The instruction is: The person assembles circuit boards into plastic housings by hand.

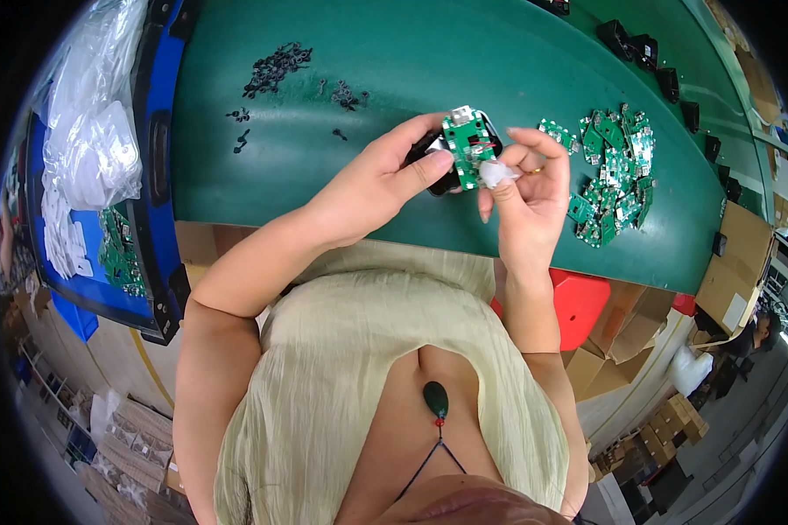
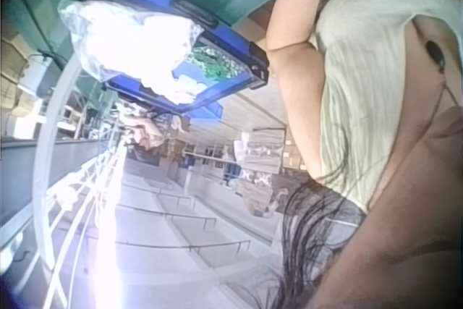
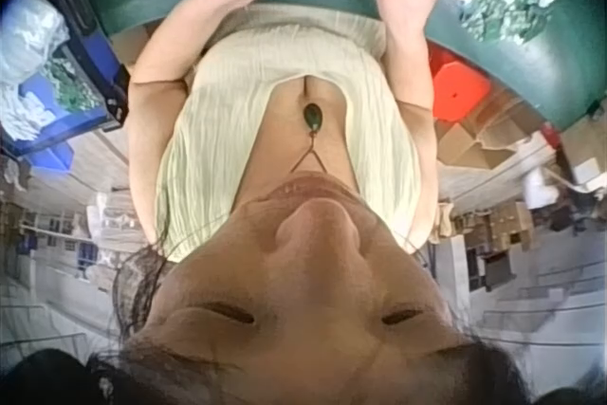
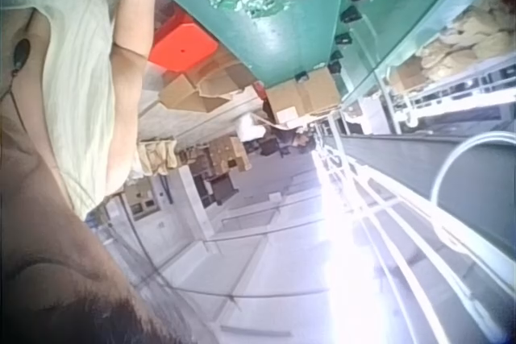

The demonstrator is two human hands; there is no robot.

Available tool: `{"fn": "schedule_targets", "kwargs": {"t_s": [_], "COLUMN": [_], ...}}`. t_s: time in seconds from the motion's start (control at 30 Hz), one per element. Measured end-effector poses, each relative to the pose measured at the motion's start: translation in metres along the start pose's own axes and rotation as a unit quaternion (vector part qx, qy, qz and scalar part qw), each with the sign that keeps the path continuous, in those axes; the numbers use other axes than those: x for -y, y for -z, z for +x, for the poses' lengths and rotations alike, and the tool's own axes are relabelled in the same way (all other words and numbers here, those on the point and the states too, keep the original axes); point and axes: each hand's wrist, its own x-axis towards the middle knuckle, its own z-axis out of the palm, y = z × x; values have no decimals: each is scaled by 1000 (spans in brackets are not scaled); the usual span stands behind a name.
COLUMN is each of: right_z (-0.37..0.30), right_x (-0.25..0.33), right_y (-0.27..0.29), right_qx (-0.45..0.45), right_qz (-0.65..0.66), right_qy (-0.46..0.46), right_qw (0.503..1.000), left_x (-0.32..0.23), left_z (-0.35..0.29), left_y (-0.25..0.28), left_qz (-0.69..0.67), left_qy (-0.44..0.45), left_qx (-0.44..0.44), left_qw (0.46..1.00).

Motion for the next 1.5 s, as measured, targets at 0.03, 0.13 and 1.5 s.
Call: {"fn": "schedule_targets", "kwargs": {"t_s": [0.03,0.13,1.5], "right_z": [-1,-5,1], "right_x": [-2,0,-2], "right_y": [3,6,-9], "right_qx": [0,-10,-49], "right_qz": [27,71,-436], "right_qy": [12,2,375], "right_qw": [1000,997,817], "left_x": [-3,-4,-1], "left_z": [0,3,-11], "left_y": [1,4,-28], "left_qz": [-82,-222,-163], "left_qy": [43,112,-96], "left_qx": [31,38,-36], "left_qw": [995,968,981]}}
